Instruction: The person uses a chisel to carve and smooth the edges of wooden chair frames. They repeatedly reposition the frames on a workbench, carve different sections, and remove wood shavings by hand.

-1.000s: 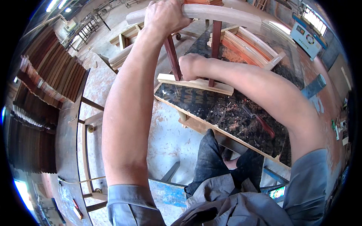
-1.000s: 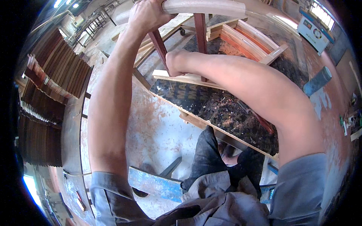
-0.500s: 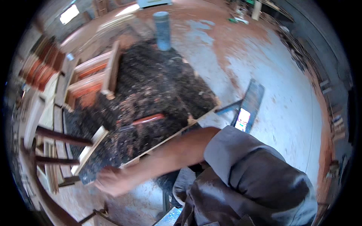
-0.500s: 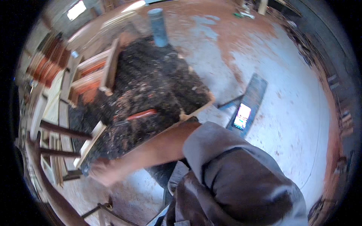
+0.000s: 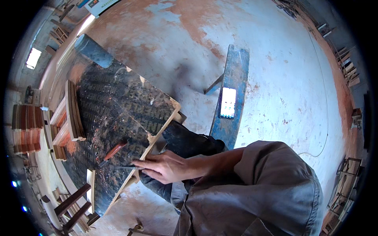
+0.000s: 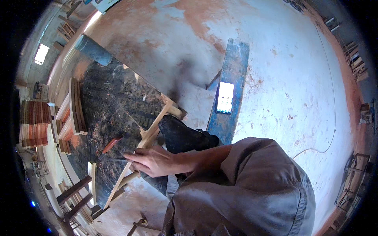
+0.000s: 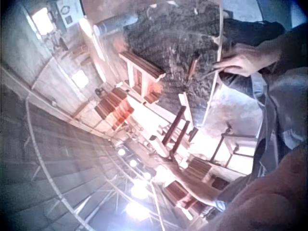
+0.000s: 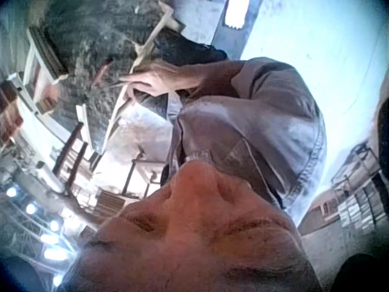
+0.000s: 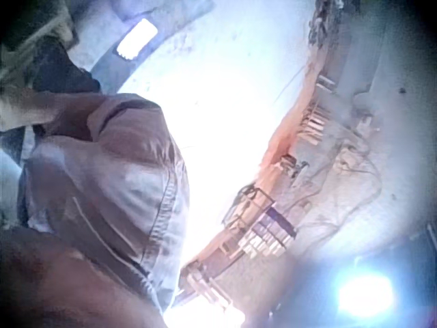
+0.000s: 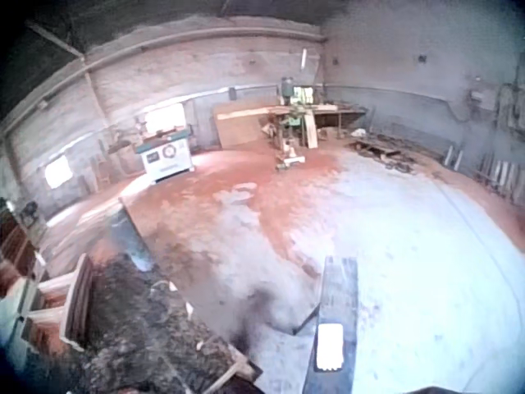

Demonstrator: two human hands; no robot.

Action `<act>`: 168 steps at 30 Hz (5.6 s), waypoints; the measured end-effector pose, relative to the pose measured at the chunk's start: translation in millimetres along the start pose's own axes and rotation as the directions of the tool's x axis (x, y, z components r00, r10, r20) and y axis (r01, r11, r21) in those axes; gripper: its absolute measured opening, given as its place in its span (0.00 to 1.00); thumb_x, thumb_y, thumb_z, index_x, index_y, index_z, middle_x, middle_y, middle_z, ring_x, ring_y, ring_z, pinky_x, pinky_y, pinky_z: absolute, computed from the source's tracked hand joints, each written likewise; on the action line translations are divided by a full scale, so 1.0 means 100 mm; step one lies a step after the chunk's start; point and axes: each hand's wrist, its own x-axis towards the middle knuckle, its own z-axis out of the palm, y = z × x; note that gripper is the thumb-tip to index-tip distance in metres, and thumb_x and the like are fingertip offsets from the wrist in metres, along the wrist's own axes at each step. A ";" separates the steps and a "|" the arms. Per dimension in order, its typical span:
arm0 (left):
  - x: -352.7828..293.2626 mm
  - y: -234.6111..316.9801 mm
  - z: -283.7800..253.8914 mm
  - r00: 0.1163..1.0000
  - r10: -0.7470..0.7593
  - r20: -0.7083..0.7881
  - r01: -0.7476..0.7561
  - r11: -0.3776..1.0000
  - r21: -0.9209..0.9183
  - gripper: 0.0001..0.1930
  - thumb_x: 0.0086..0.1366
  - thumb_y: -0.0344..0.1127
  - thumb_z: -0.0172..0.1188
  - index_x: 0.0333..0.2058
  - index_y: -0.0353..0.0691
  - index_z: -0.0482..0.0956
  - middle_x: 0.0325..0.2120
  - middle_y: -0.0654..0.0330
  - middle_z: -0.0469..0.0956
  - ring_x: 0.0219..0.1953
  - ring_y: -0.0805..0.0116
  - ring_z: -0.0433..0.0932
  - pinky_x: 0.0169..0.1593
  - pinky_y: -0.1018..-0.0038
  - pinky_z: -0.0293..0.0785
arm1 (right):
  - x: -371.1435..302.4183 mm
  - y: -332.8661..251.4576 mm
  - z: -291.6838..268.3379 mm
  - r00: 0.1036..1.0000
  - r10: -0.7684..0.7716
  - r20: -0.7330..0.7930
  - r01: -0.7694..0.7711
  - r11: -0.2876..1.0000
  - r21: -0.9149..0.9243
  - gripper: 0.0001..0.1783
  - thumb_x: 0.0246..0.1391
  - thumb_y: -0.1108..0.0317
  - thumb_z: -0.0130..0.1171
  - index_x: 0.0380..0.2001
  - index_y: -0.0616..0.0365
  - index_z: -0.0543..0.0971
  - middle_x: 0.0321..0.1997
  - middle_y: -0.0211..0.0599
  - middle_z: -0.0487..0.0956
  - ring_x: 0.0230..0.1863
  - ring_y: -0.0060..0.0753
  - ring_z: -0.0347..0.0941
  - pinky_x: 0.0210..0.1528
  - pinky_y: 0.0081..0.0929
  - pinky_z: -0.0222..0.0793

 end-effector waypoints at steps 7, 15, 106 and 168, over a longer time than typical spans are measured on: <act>0.01 1.00 -0.52 0.998 -0.027 0.061 0.003 0.933 0.361 0.36 0.71 0.45 0.64 0.72 0.43 0.60 0.35 0.45 0.86 0.31 0.45 0.85 0.35 0.51 0.83 | 0.15 0.34 -0.22 0.995 0.059 -0.086 -0.066 0.994 -0.086 0.26 0.62 0.69 0.64 0.63 0.60 0.76 0.34 0.41 0.78 0.25 0.41 0.79 0.23 0.38 0.75; 0.10 1.78 -0.65 0.994 -0.010 0.110 -0.004 0.992 0.128 0.36 0.70 0.51 0.63 0.71 0.50 0.60 0.35 0.50 0.88 0.27 0.43 0.86 0.26 0.51 0.82 | 0.72 0.74 -0.16 0.991 0.054 -0.119 -0.083 0.963 -0.256 0.29 0.61 0.68 0.63 0.65 0.60 0.72 0.36 0.49 0.78 0.27 0.52 0.79 0.25 0.46 0.76; -0.56 1.23 1.65 0.824 -0.459 0.332 0.526 0.838 -0.147 0.20 0.57 0.43 0.67 0.45 0.39 0.80 0.31 0.47 0.87 0.32 0.54 0.87 0.36 0.57 0.82 | 0.71 0.95 -0.19 0.998 0.053 -0.031 -0.059 0.969 -0.241 0.22 0.65 0.66 0.57 0.59 0.67 0.75 0.40 0.57 0.81 0.38 0.61 0.83 0.41 0.50 0.82; 0.20 4.66 1.41 0.943 -0.162 0.291 0.303 0.780 -0.548 0.19 0.52 0.41 0.75 0.35 0.33 0.82 0.38 0.44 0.83 0.50 0.47 0.80 0.55 0.53 0.75 | 0.78 1.08 -0.34 0.989 0.149 0.027 -0.130 0.929 -0.346 0.23 0.67 0.75 0.56 0.64 0.60 0.76 0.52 0.52 0.83 0.53 0.50 0.83 0.54 0.39 0.77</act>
